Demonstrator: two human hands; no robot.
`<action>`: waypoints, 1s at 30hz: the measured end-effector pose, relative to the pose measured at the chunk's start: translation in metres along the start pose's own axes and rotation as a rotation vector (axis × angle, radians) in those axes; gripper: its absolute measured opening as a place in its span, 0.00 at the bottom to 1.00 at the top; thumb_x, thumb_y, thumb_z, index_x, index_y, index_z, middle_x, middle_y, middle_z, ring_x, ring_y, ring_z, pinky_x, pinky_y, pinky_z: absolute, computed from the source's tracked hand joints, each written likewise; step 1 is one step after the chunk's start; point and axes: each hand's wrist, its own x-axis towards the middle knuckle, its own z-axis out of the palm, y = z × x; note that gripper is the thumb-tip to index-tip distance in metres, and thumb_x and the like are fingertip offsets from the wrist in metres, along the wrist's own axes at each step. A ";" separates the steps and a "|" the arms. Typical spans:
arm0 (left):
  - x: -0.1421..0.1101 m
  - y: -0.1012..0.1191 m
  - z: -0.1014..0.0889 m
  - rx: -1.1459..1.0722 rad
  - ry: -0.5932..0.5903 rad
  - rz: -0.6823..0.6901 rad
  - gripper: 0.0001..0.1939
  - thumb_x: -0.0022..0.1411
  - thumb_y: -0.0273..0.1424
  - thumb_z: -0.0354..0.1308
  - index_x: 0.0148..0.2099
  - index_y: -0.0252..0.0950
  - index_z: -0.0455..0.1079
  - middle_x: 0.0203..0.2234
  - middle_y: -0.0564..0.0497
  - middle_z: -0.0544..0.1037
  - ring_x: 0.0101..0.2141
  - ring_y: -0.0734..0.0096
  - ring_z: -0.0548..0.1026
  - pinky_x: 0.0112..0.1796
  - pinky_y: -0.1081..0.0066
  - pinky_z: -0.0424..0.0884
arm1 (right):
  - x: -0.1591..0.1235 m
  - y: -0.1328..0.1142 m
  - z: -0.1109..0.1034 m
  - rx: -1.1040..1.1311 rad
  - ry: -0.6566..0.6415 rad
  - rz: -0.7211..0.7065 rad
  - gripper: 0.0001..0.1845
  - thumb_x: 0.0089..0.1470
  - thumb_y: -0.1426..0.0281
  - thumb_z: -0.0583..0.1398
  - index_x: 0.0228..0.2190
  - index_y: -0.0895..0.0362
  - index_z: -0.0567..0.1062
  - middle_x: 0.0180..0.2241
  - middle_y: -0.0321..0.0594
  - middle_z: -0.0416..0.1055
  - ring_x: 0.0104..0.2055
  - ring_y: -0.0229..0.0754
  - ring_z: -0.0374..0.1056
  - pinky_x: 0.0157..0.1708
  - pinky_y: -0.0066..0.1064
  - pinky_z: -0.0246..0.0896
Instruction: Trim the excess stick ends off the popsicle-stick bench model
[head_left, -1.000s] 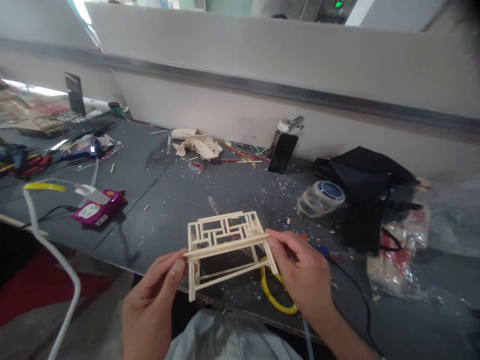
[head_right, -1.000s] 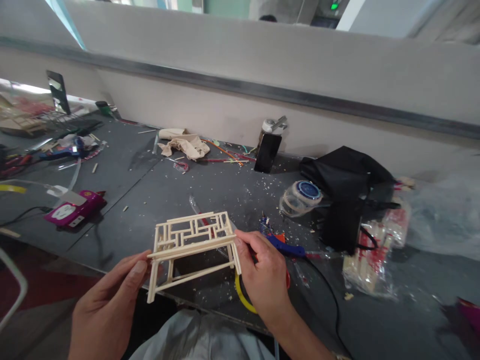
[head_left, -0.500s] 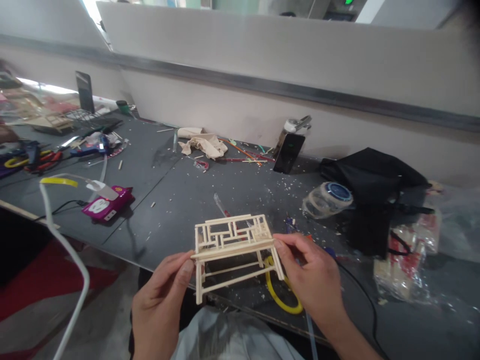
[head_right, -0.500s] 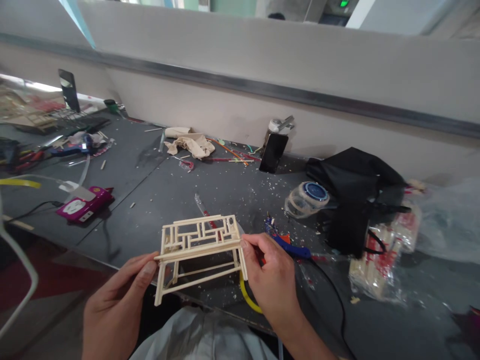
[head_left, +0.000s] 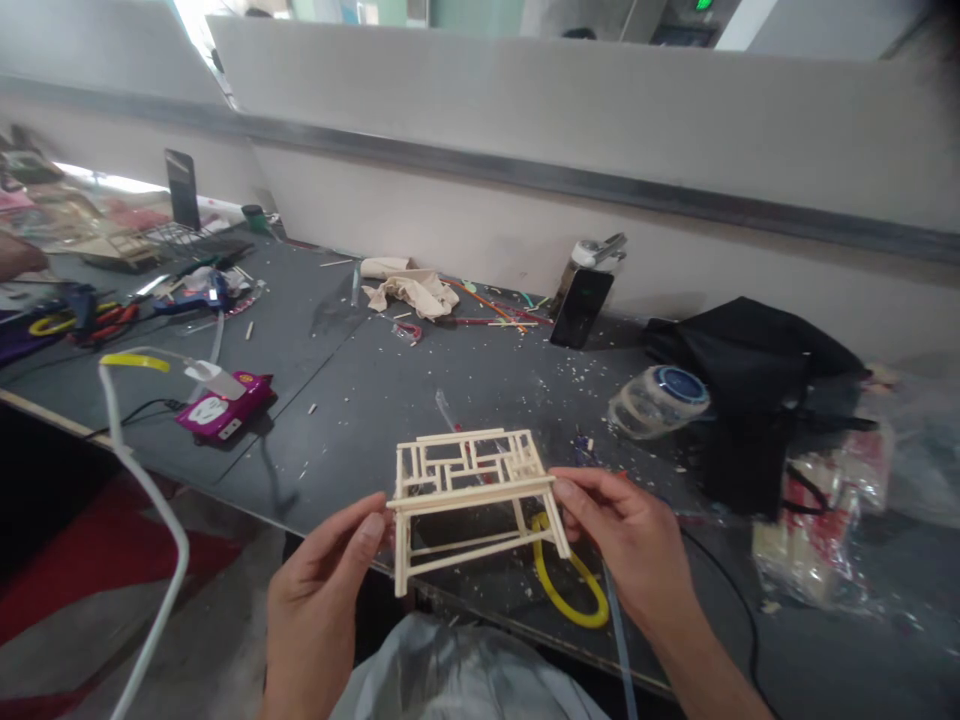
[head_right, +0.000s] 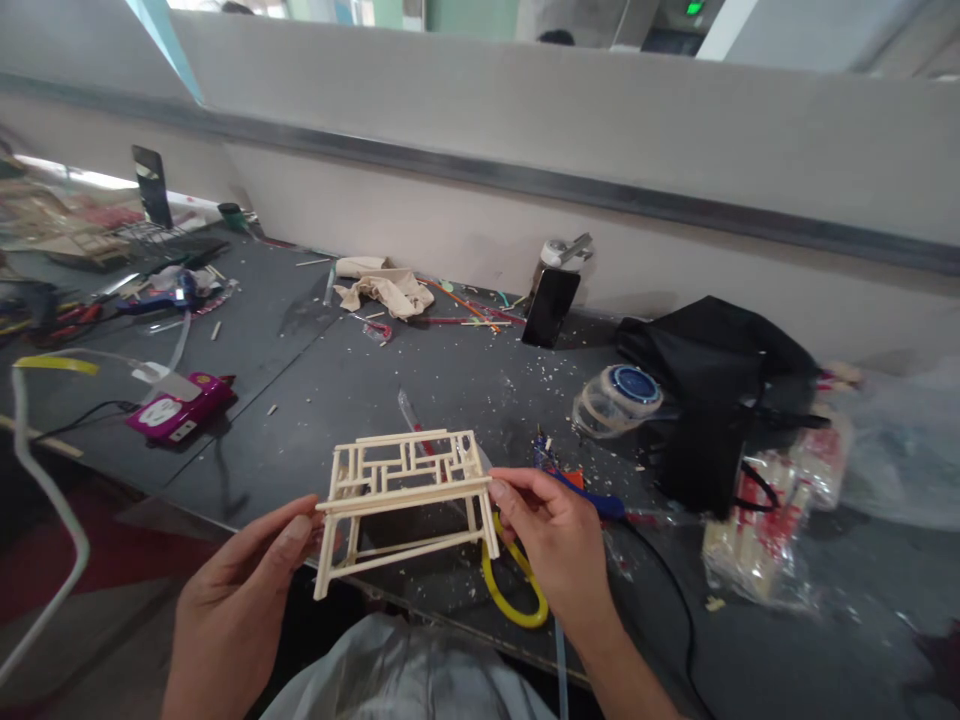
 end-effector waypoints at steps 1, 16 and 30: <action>0.000 0.001 0.000 0.017 -0.013 0.026 0.15 0.53 0.36 0.65 0.43 0.39 0.77 0.37 0.48 0.81 0.36 0.66 0.78 0.38 0.72 0.74 | 0.000 0.001 0.000 -0.018 0.002 -0.013 0.15 0.49 0.58 0.64 0.35 0.54 0.80 0.21 0.34 0.74 0.21 0.37 0.68 0.23 0.27 0.67; -0.004 0.010 0.005 0.184 -0.044 0.232 0.08 0.54 0.33 0.63 0.38 0.40 0.79 0.39 0.50 0.79 0.38 0.67 0.76 0.40 0.72 0.72 | -0.005 -0.014 0.005 -0.221 0.085 -0.201 0.11 0.52 0.60 0.61 0.28 0.54 0.79 0.22 0.35 0.76 0.22 0.40 0.71 0.25 0.28 0.67; 0.018 0.019 -0.007 0.130 -0.060 0.101 0.21 0.54 0.39 0.64 0.50 0.37 0.73 0.36 0.48 0.80 0.37 0.65 0.77 0.41 0.70 0.72 | 0.003 -0.001 -0.007 0.197 -0.093 0.092 0.23 0.47 0.57 0.65 0.41 0.59 0.75 0.27 0.39 0.73 0.23 0.35 0.64 0.19 0.25 0.63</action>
